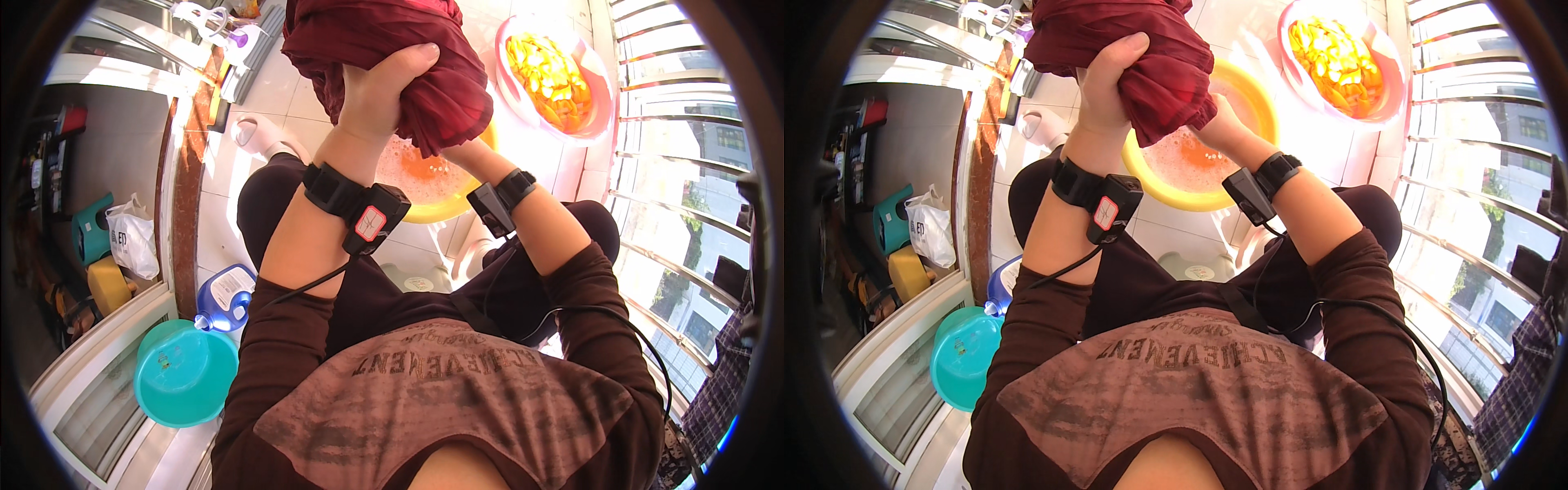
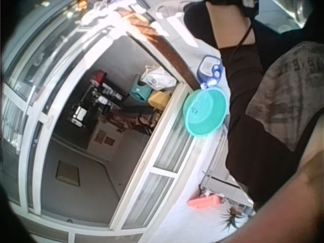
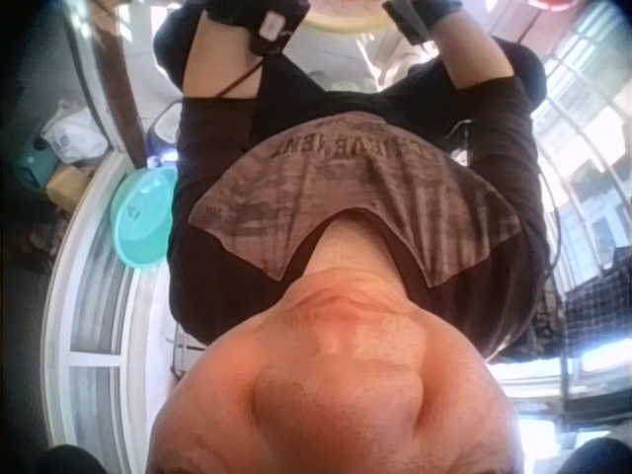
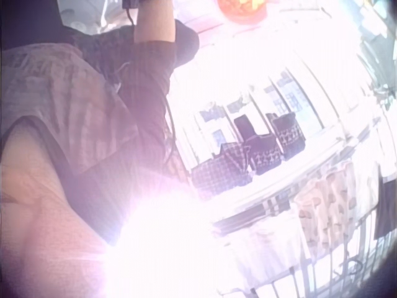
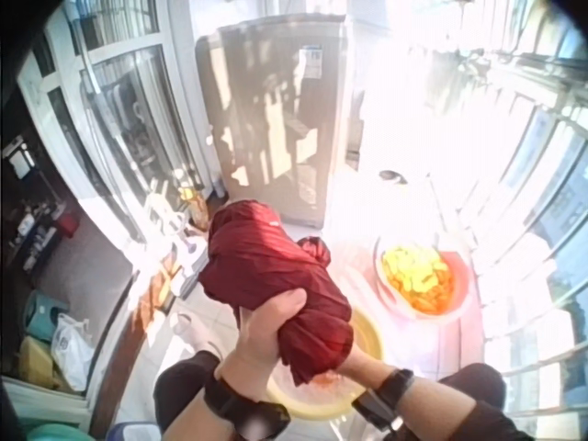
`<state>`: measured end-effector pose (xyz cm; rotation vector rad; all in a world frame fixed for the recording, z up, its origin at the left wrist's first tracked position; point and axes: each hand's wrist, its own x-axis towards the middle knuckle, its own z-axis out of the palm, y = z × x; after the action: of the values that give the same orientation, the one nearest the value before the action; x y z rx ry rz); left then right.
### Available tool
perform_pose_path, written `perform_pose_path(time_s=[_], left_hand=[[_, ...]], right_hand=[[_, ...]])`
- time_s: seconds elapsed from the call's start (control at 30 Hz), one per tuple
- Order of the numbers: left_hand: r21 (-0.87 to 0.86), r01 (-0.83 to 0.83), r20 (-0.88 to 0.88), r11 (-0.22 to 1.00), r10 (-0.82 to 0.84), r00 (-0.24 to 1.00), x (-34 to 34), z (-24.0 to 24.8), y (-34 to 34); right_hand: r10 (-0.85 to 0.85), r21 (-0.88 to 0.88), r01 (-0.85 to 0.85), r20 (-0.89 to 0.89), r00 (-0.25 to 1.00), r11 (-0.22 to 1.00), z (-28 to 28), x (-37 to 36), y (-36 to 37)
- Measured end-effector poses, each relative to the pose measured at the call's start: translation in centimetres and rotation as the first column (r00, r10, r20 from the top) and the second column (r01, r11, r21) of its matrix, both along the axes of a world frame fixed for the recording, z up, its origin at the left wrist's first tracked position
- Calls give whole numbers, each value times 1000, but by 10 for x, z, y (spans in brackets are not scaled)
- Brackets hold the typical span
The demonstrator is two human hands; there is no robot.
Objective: The person hand-washes a maroon cloth in a yellow basin filled with soapy water, then wrings it out and places it on the floor. They empty the basin, refill it with water from a tap, and continue the washing process.
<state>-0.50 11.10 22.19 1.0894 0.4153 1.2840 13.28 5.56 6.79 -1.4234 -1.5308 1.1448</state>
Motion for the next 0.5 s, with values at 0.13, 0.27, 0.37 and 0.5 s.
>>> perform_pose_path(time_s=[0.13,0.27,0.37,0.5], left_hand=[[-41,20,-52,999,-22,998,-2,4,-4],[-46,9,-13,999,-9,1000,-3,6,-3],[-42,17,-5,999,-17,1000,-8,7,1],[-56,30,-22,998,-32,999,-10,6,0]], right_hand=[[27,-78,-36,-114,993,996,-2,1,-6],[40,-16,-42,-97,994,999,-9,-2,-7],[-21,5,21,-42,999,1000,-16,-3,-6],[-27,-13,26,-25,999,1000,-26,-3,-4]])
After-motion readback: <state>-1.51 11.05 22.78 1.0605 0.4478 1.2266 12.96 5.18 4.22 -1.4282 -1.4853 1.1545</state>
